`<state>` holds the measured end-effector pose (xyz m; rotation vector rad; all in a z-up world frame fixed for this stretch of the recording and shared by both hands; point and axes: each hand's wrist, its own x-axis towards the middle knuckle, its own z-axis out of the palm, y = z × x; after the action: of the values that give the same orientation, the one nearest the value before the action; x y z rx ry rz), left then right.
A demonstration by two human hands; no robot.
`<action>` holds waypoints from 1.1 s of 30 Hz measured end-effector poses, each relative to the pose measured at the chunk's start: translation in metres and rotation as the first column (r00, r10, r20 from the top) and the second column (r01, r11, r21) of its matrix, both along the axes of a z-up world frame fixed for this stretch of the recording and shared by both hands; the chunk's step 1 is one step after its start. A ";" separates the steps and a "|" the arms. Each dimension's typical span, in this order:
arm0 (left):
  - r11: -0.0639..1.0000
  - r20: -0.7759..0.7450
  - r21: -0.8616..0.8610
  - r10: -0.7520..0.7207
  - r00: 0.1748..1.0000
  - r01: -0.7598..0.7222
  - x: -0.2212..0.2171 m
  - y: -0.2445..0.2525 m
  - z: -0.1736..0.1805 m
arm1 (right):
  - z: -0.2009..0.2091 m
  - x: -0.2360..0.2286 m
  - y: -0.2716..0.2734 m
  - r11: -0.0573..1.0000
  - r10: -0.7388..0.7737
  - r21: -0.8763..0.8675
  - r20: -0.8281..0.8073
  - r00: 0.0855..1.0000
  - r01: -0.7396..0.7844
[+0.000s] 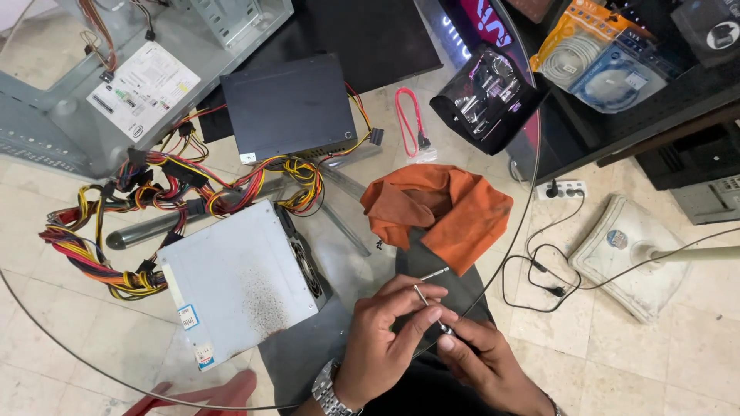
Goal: The person uses a screwdriver to remove screws from a computer power supply unit placed on a glass table. They then detach the metal casing from the power supply, revealing the internal components.
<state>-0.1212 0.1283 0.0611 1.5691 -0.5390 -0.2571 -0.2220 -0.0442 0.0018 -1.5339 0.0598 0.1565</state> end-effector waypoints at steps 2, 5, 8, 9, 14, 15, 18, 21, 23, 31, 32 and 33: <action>1.000 -0.012 -0.003 -0.014 1.000 0.014 -0.003 0.000 0.001 | 0.007 0.000 -0.002 0.999 0.036 0.020 -0.056 0.998 -0.035; 0.999 0.028 0.022 0.025 0.999 -0.026 -0.008 0.001 -0.001 | 0.015 0.001 -0.005 0.988 0.143 0.071 -0.104 0.984 -0.136; 0.999 0.023 0.013 0.029 0.999 -0.029 -0.012 0.003 -0.002 | 0.020 0.003 -0.002 0.987 0.110 0.136 -0.193 0.975 -0.085; 0.999 0.007 0.028 0.034 0.999 -0.034 -0.013 0.004 -0.004 | 0.014 0.001 0.000 0.992 0.063 0.118 -0.101 0.993 -0.050; 0.999 0.030 0.041 0.034 0.999 -0.035 -0.019 0.008 0.001 | 0.019 -0.001 0.008 0.999 0.033 -0.015 -0.008 0.999 -0.033; 0.999 0.023 0.035 0.037 0.999 -0.037 -0.020 0.009 0.002 | 0.021 -0.002 0.009 0.999 0.035 -0.027 0.036 0.999 -0.034; 0.999 0.010 0.027 0.038 0.999 -0.038 -0.023 0.010 0.004 | 0.019 -0.003 0.008 0.993 0.034 -0.114 0.126 0.991 -0.019; 0.999 0.015 0.028 0.036 0.999 -0.037 -0.026 0.010 0.005 | 0.021 -0.004 0.009 0.971 0.033 -0.239 0.187 0.982 0.013; 0.999 0.027 0.033 0.039 0.999 -0.039 -0.027 0.010 0.006 | 0.019 -0.004 0.009 0.957 0.036 -0.289 0.203 0.979 0.025; 0.997 0.009 -0.061 0.043 0.999 -0.042 -0.032 0.007 0.003 | 0.009 -0.007 0.010 0.949 0.031 -0.312 0.246 0.969 0.049; 0.997 0.011 -0.061 0.043 0.999 -0.043 -0.031 0.007 0.003 | 0.010 -0.006 0.010 0.949 0.032 -0.312 0.247 0.968 0.049; 0.997 -0.018 -0.056 0.043 0.999 -0.044 -0.031 0.007 0.002 | 0.012 -0.007 0.010 0.947 0.038 -0.320 0.229 0.973 0.038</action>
<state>-0.1520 0.1353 0.0630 1.5213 -0.4942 -0.2204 -0.2288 -0.0341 0.0136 -1.8707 -0.1065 -0.0378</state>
